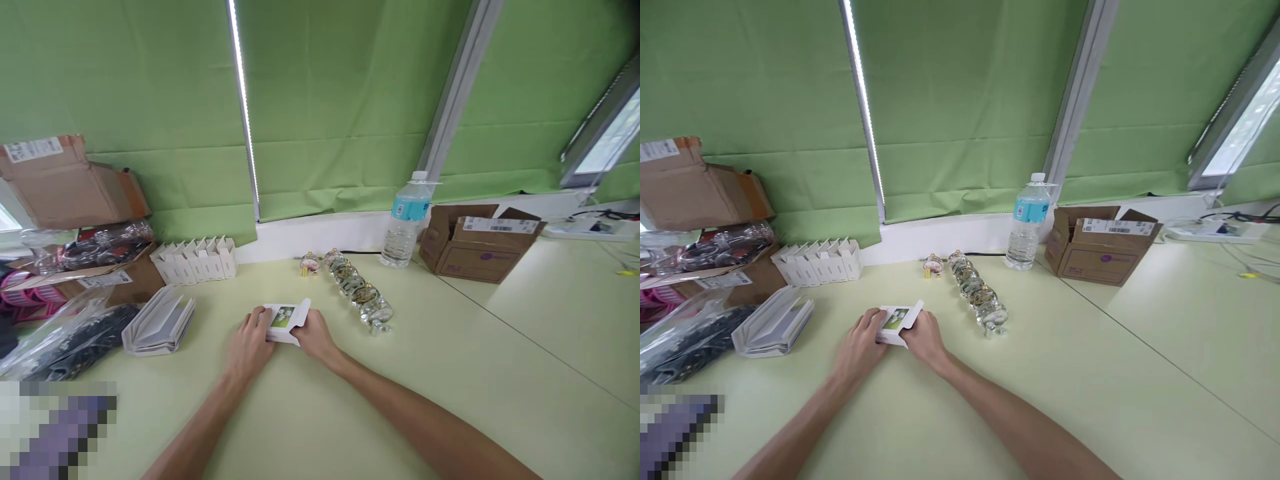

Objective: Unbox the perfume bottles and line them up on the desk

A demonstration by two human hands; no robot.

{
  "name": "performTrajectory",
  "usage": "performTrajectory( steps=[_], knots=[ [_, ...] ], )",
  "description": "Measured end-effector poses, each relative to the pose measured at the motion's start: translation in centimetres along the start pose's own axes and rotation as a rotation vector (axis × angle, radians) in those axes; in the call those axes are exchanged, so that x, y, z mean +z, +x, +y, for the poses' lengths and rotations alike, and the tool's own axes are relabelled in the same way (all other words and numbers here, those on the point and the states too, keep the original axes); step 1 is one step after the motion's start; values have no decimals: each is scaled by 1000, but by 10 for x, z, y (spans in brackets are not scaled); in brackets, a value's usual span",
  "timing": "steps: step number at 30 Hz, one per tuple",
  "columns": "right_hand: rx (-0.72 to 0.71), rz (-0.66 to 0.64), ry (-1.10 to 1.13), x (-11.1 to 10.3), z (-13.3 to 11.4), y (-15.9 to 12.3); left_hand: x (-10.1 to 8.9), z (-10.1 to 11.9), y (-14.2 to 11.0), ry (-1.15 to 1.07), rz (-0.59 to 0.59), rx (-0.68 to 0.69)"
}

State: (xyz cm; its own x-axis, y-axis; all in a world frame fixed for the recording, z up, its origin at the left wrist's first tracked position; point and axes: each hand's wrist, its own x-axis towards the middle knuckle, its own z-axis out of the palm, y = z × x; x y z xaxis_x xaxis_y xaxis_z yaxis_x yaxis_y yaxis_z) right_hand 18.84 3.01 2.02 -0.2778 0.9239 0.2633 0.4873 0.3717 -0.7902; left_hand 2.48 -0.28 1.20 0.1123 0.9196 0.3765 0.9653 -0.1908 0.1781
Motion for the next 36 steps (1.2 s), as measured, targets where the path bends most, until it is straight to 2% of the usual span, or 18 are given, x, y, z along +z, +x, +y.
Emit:
performTrajectory(
  steps=[14, 20, 28, 32, 36],
  knots=[
    [17, 23, 97, 5, 7, 3, -1, 0, 1, 44, -8, -6],
    [0, 45, 13, 4, 0, 2, -1, 0, 1, 48, -5, -1],
    [-40, 32, -237, -19, -22, 7, -7, -5, 6, 120, -24, 0],
    [-98, 3, -220, -36, -28, 12, -9, -9, 8, 143, -25, -78],
    [-129, -6, -204, -46, -30, 15, -9, -11, 9, 151, -16, -81]
  ],
)
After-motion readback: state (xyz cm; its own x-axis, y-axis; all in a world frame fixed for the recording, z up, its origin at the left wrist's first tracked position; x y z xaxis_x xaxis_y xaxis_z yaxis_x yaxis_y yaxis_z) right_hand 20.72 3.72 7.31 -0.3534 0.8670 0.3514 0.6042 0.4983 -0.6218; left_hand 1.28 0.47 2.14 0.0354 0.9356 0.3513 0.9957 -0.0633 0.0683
